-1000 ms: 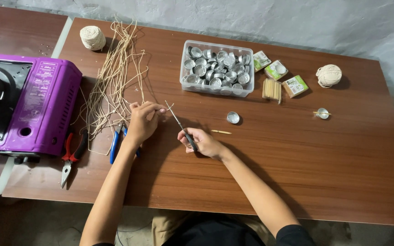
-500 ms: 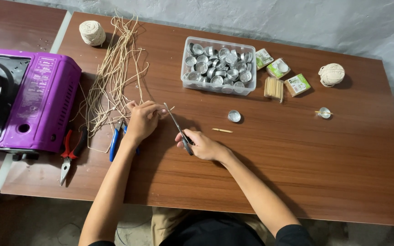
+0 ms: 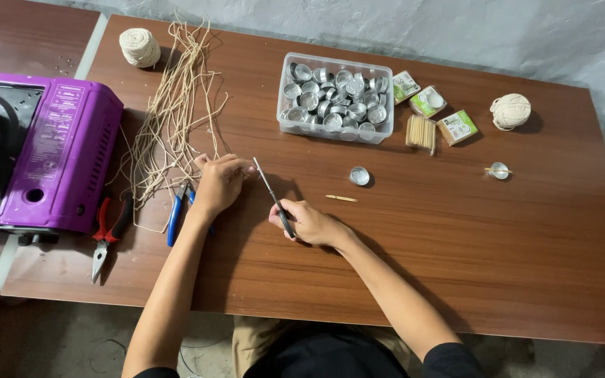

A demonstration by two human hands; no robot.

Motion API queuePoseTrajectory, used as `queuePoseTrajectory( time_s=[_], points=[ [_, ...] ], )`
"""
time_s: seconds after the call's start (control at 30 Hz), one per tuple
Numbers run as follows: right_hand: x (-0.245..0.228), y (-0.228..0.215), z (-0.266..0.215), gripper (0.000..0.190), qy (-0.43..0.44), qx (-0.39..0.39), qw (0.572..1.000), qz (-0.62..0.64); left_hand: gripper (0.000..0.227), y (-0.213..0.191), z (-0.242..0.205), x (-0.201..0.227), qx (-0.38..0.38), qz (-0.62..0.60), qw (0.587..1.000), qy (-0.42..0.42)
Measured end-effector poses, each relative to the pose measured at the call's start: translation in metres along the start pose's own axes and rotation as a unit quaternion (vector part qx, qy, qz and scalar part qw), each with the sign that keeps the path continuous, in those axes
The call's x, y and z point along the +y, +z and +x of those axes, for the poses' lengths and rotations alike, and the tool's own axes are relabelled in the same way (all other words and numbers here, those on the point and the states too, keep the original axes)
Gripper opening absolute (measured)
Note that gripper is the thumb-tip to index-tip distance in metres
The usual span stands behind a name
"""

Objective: Assembling candle wicks by threading cotton strings through metal sustainer tabs and crimping them with pliers.

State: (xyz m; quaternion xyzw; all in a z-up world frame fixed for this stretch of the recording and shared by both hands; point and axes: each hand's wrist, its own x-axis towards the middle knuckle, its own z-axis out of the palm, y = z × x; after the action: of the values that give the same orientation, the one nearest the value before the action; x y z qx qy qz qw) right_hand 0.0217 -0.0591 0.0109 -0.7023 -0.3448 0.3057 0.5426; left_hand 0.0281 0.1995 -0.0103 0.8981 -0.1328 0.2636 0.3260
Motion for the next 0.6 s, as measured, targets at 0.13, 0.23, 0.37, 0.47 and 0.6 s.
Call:
queuePoseTrajectory(
  time_s=[0.13,0.23,0.37,0.47,0.6],
  points=[
    [0.028,-0.001,0.000,0.018,0.010,-0.021,0.999,0.029,0.014,-0.017,0.007,0.019,-0.001,0.009,1.000,-0.003],
    [0.036,-0.006,0.001,0.033,0.008,0.000,0.993,0.118,0.010,-0.042,0.017,0.038,-0.003,-0.039,0.999,0.003],
    [0.003,-0.014,-0.005,0.021,-0.029,0.061,0.991,-0.114,0.012,-0.047,0.008,0.001,-0.076,0.121,0.990,0.014],
    [-0.014,-0.014,-0.012,0.017,-0.011,0.103,0.972,-0.213,0.009,-0.064,0.005,0.000,-0.134,0.263,0.955,0.001],
    [-0.011,-0.014,-0.013,0.023,0.088,0.162,0.946,-0.268,0.015,-0.085,0.003,0.018,-0.176,0.362,0.915,-0.031]
  ],
)
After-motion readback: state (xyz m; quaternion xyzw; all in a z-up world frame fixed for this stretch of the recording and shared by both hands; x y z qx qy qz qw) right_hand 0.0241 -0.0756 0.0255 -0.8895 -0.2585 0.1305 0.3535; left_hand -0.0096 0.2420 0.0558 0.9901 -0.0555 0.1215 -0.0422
